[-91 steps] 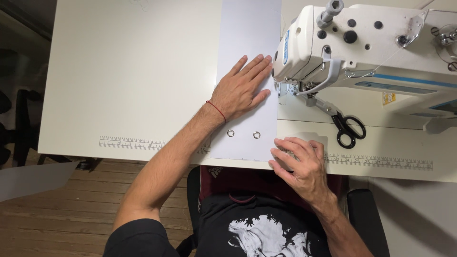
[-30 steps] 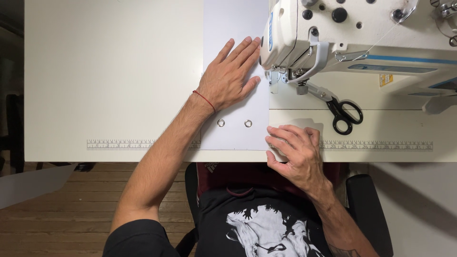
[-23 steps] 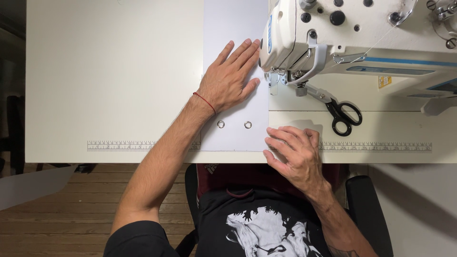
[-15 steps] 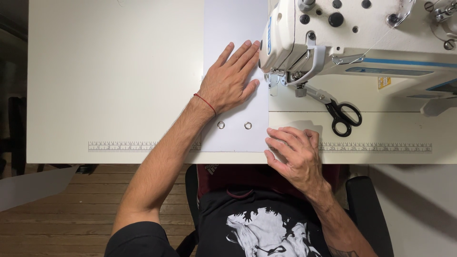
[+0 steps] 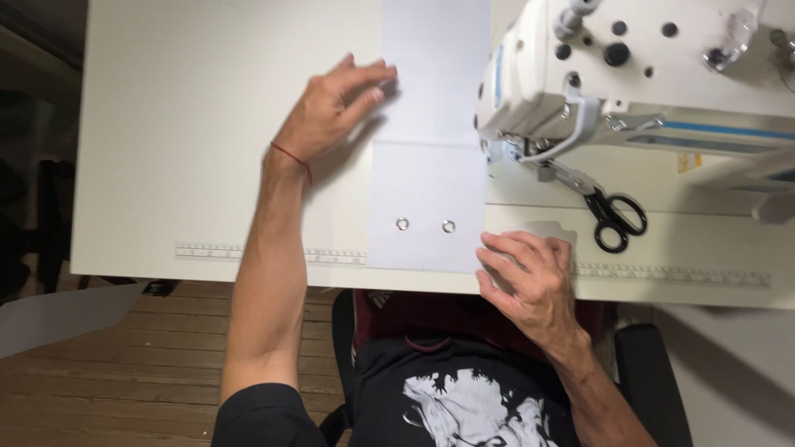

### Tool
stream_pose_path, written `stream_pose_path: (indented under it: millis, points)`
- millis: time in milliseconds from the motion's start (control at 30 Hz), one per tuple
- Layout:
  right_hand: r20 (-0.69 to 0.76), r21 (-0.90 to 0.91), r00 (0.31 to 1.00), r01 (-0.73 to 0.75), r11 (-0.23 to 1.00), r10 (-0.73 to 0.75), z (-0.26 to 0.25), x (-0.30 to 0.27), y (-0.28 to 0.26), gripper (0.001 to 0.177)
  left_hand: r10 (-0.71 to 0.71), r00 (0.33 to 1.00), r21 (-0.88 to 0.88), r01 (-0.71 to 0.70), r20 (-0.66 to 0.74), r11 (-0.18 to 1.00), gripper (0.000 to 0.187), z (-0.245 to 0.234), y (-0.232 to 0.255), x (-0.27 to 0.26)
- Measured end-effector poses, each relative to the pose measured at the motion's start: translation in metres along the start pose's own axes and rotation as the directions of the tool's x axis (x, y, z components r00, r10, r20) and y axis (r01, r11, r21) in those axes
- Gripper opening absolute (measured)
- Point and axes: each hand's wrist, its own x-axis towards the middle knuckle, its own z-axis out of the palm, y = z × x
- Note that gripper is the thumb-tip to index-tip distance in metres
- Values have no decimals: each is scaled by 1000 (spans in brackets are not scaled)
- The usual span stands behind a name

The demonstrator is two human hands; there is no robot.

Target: Cutting a piece of white leather material using scissors at a sewing station

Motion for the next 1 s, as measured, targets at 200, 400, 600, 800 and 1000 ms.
stream_pose_path:
  millis: [200,400,600,800,1000]
  points:
    - [1,-17,1000,-6,1000,6,7,-7,5,22,-30,986,101,14,163,995,58,-4,-5,-11]
    - [0,-14,1000,-8,1000,8,8,-7,5,22,-6,990,89,-7,143,996,52,-1,-13,-13]
    - [-7,-20,1000,-9,1000,9,8,-7,5,23,-15,992,83,4,128,996,48,0,-12,-14]
    - [-4,-15,1000,-9,1000,9,7,-7,5,23,-9,992,98,-4,125,995,45,1,-11,-15]
    - [-13,-15,1000,2,1000,-2,8,-6,6,23,68,995,336,-90,77,938,50,30,3,-1]
